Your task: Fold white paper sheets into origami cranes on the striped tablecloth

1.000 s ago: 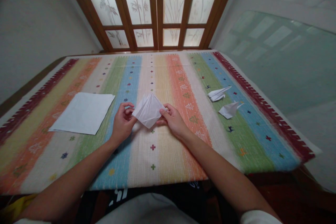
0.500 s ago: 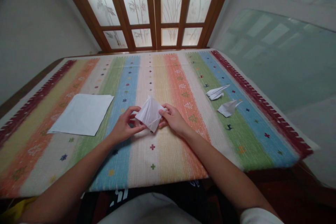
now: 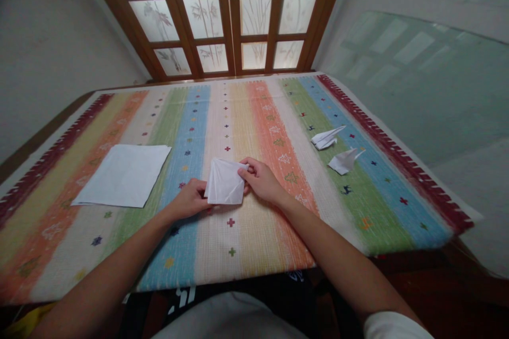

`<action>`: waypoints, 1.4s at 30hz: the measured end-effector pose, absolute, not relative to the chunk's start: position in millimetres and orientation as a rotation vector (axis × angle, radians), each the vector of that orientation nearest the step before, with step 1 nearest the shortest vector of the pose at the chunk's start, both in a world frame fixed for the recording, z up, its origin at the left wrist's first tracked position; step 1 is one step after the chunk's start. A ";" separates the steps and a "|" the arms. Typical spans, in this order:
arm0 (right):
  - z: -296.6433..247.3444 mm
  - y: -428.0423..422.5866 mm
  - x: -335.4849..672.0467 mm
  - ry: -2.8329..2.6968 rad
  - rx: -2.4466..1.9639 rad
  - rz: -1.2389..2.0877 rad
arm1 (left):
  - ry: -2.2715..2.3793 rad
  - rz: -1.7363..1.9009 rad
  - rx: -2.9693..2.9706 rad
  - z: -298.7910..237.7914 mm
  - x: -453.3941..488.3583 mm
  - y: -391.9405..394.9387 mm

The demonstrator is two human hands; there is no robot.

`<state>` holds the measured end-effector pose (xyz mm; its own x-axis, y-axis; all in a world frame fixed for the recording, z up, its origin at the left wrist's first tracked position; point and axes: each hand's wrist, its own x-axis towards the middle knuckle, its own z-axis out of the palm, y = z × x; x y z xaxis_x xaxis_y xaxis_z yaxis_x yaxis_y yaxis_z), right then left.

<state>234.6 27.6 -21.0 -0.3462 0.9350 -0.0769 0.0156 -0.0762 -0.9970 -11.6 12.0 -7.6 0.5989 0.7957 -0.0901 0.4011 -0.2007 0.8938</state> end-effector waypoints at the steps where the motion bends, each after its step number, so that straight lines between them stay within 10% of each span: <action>1: -20.8 27.9 234.7 -1.416 -1.082 1.529 | 0.975 0.483 1.822 -8.1 -12.0 12.7; 42: -11.9 15.1 232.4 -1.917 -1.158 0.921 | 1.190 0.953 1.403 -23.9 -9.8 19.3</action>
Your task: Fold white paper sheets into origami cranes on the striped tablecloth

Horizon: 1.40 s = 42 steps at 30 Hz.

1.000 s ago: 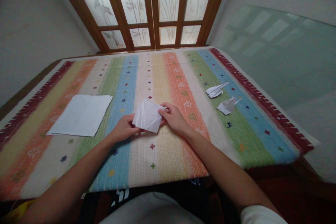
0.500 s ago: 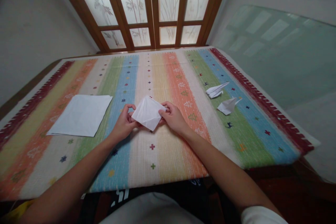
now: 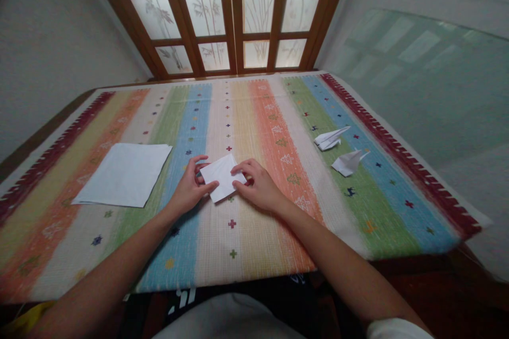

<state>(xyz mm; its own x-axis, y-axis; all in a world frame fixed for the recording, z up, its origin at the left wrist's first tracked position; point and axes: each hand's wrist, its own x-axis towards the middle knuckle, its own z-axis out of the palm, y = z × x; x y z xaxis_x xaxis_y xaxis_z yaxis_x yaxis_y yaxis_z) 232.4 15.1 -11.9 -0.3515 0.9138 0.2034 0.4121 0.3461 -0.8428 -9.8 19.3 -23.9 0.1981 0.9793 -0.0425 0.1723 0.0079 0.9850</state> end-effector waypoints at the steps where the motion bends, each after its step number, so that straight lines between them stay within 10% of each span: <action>1: -11.9 16.4 235.9 -1.955 -1.152 0.803 | 1.195 0.911 1.464 -24.2 -12.0 20.0; 42: -19.9 17.5 241.4 -2.300 -1.123 0.728 | 1.227 0.457 2.380 -4.4 -14.3 10.3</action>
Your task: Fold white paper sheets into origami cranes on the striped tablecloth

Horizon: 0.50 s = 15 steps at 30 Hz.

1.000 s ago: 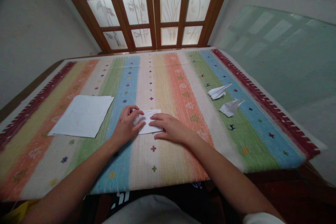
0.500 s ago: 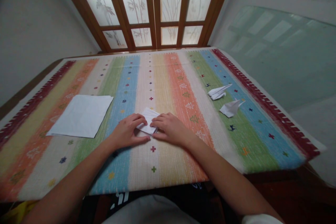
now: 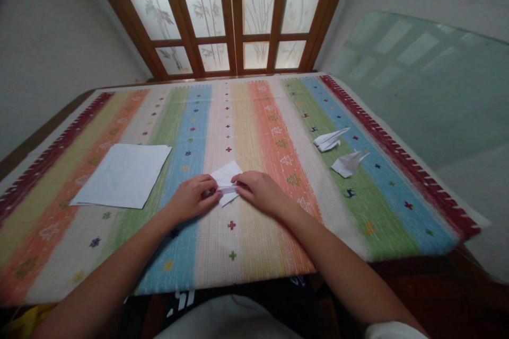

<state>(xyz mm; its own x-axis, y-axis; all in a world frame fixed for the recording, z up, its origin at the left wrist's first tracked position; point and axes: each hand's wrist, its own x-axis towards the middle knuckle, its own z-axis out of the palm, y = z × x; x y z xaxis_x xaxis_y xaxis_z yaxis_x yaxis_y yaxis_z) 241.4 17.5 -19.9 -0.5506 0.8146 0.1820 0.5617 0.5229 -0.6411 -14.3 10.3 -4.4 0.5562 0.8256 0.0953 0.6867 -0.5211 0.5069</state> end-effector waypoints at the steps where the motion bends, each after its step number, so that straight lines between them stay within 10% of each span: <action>1: -21.0 18.2 241.6 -2.260 -1.167 0.745 | 1.259 0.453 2.359 -4.4 -13.8 10.8; 15: -22.5 21.6 242.0 -2.291 -1.209 0.670 | 1.367 0.520 2.250 -10.2 -10.3 11.9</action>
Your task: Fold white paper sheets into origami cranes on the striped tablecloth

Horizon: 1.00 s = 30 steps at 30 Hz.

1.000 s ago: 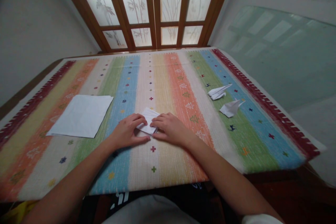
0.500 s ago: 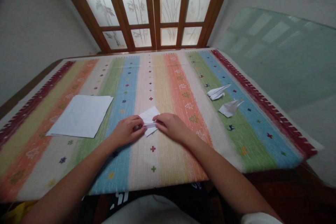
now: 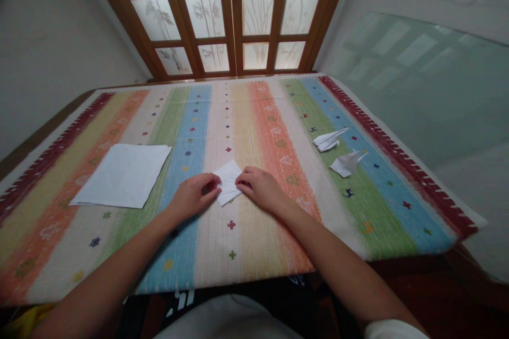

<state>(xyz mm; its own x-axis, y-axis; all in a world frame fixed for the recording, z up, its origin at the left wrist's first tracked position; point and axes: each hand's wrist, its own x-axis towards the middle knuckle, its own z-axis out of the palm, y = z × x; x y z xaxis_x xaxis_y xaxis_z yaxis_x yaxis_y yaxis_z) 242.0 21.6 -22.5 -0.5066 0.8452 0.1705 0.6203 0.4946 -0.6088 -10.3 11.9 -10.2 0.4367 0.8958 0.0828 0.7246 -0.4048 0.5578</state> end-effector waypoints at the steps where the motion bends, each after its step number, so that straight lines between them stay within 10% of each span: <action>1: -22.2 21.5 241.7 -2.288 -1.233 0.678 | 1.377 0.512 2.263 -10.6 -9.7 11.6; 30: -26.2 21.9 236.8 -2.101 -1.249 0.609 | 1.207 0.714 2.510 -23.5 -4.0 21.0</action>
